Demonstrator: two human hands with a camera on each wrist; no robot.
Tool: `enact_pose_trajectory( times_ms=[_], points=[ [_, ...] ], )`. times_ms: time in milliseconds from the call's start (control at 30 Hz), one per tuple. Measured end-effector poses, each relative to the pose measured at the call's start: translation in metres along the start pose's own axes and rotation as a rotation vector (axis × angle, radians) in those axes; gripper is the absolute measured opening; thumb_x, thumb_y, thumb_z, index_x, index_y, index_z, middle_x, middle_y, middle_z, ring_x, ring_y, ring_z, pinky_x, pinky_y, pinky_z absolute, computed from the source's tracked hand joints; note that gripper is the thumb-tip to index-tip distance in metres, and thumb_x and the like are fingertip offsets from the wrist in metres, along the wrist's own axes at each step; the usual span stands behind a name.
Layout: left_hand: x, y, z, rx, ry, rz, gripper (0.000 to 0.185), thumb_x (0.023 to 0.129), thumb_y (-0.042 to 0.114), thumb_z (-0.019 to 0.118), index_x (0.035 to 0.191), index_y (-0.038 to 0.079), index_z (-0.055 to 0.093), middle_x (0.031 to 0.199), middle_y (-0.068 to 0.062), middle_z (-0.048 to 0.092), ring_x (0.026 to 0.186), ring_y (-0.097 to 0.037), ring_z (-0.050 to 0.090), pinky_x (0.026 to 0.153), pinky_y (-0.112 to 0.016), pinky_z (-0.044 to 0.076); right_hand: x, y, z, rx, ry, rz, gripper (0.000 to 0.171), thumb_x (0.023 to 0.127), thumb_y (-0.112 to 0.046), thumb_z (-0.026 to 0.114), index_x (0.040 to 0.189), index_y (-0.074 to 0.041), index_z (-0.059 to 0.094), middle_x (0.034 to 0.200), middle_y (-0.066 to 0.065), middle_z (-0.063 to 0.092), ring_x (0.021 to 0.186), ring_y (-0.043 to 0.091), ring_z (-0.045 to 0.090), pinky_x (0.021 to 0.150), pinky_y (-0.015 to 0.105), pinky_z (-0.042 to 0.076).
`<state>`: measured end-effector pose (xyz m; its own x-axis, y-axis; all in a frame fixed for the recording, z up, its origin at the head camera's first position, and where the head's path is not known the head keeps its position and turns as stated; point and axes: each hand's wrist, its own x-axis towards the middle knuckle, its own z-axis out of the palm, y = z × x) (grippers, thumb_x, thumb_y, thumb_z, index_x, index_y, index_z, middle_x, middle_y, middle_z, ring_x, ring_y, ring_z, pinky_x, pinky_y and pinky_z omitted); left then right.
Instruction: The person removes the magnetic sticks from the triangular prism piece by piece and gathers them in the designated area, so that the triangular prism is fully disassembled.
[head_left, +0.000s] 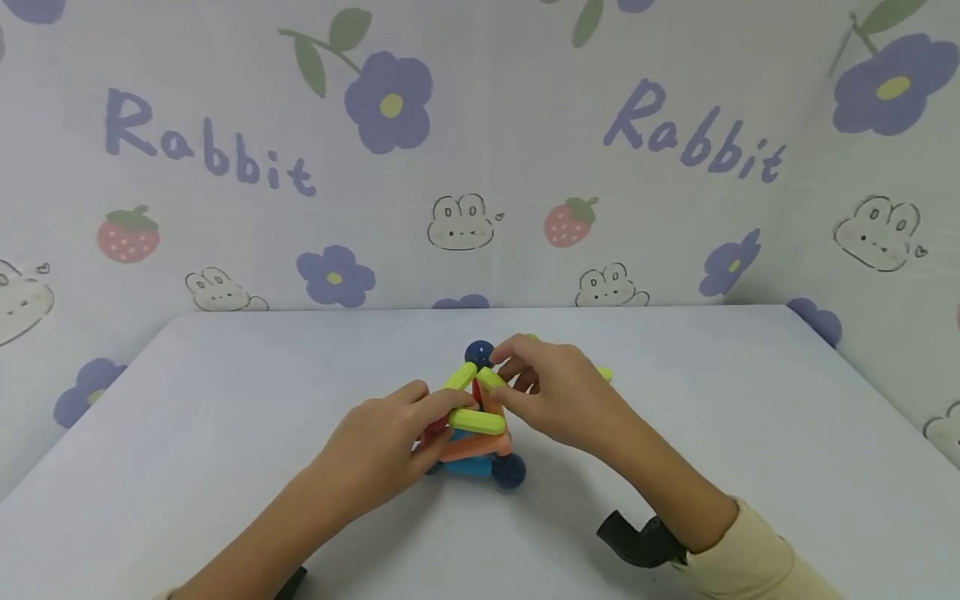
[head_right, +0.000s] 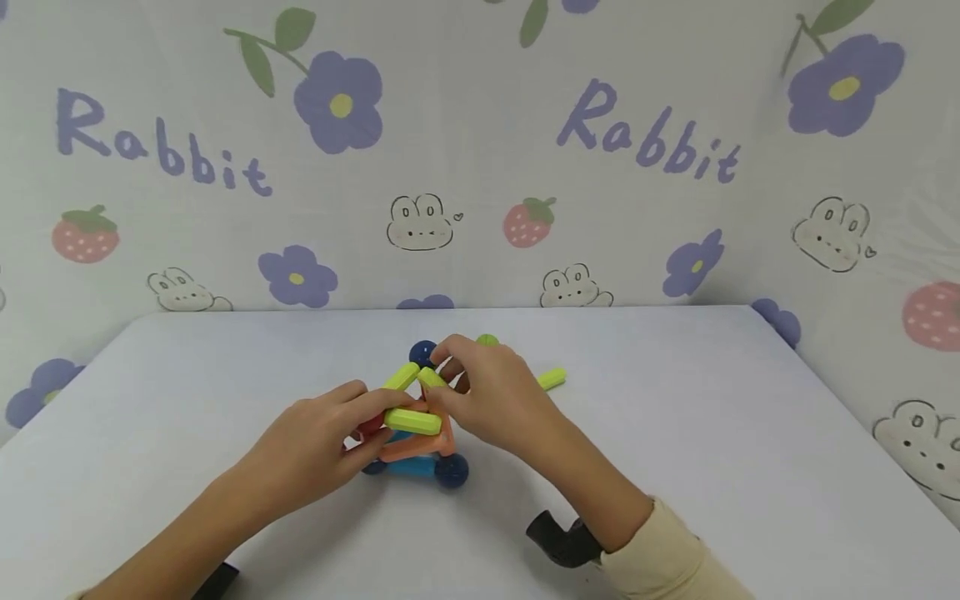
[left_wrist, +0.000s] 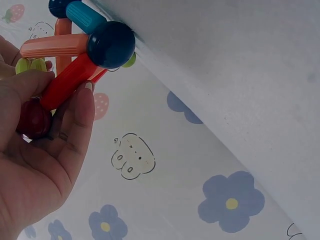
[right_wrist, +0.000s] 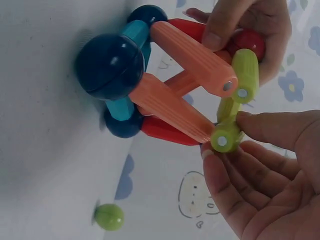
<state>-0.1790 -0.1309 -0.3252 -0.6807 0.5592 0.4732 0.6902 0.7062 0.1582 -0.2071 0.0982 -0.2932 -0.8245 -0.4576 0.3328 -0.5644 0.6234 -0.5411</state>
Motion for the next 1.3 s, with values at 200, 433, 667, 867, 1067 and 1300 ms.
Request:
enact_pose_trajectory(
  times_ms=[200,433,667,867,1067,1300],
  points=[
    [0.000,0.001,-0.001,-0.016,-0.017,-0.012,0.036,0.086,0.012,0.079,0.117,0.024,0.065,0.077,0.005,0.049,0.057,-0.007,0.041,0.048,-0.020,0.037,-0.003,0.003,-0.018,-0.033,-0.076,-0.022,0.014,0.087,-0.005,0.077,0.099,-0.010,0.074,0.092,-0.006,0.070,0.082,0.011,0.064,0.074,0.029,0.054],
    [-0.002,0.000,-0.003,0.011,-0.022,-0.037,0.035,0.086,0.013,0.079,0.117,0.025,0.066,0.076,0.007,0.047,0.056,-0.007,0.039,0.047,-0.020,0.036,-0.002,0.016,-0.042,-0.171,-0.189,0.065,0.016,0.085,0.001,0.075,0.097,-0.010,0.076,0.088,-0.004,0.070,0.085,0.017,0.064,0.073,0.034,0.054],
    [-0.001,0.001,-0.002,0.006,-0.022,-0.030,0.034,0.086,0.012,0.078,0.116,0.024,0.066,0.076,0.007,0.047,0.055,-0.007,0.038,0.046,-0.020,0.035,-0.003,0.033,-0.056,-0.237,-0.292,0.170,0.016,0.083,0.003,0.075,0.092,-0.010,0.076,0.084,-0.002,0.069,0.078,0.017,0.063,0.068,0.033,0.053],
    [0.000,0.001,-0.001,0.004,-0.017,-0.014,0.035,0.086,0.012,0.079,0.116,0.023,0.066,0.075,0.007,0.048,0.056,-0.006,0.038,0.046,-0.020,0.034,-0.003,0.056,-0.057,-0.285,-0.351,0.199,0.016,0.081,0.004,0.076,0.091,-0.008,0.075,0.081,-0.001,0.066,0.078,0.018,0.060,0.072,0.037,0.052],
    [0.001,0.002,-0.001,0.000,-0.044,-0.028,0.037,0.086,0.013,0.079,0.118,0.024,0.066,0.077,0.007,0.049,0.058,-0.007,0.041,0.047,-0.020,0.036,-0.002,0.077,-0.049,-0.324,-0.396,0.202,0.017,0.079,0.005,0.076,0.091,-0.007,0.075,0.081,-0.001,0.064,0.079,0.019,0.058,0.075,0.039,0.051],
    [0.001,0.003,0.000,0.003,-0.035,-0.031,0.037,0.086,0.013,0.078,0.118,0.024,0.066,0.077,0.007,0.048,0.057,-0.007,0.041,0.046,-0.020,0.036,-0.001,0.092,-0.041,-0.341,-0.403,0.221,0.017,0.078,0.006,0.077,0.086,-0.008,0.072,0.080,-0.001,0.063,0.077,0.019,0.056,0.074,0.039,0.050]
  ],
)
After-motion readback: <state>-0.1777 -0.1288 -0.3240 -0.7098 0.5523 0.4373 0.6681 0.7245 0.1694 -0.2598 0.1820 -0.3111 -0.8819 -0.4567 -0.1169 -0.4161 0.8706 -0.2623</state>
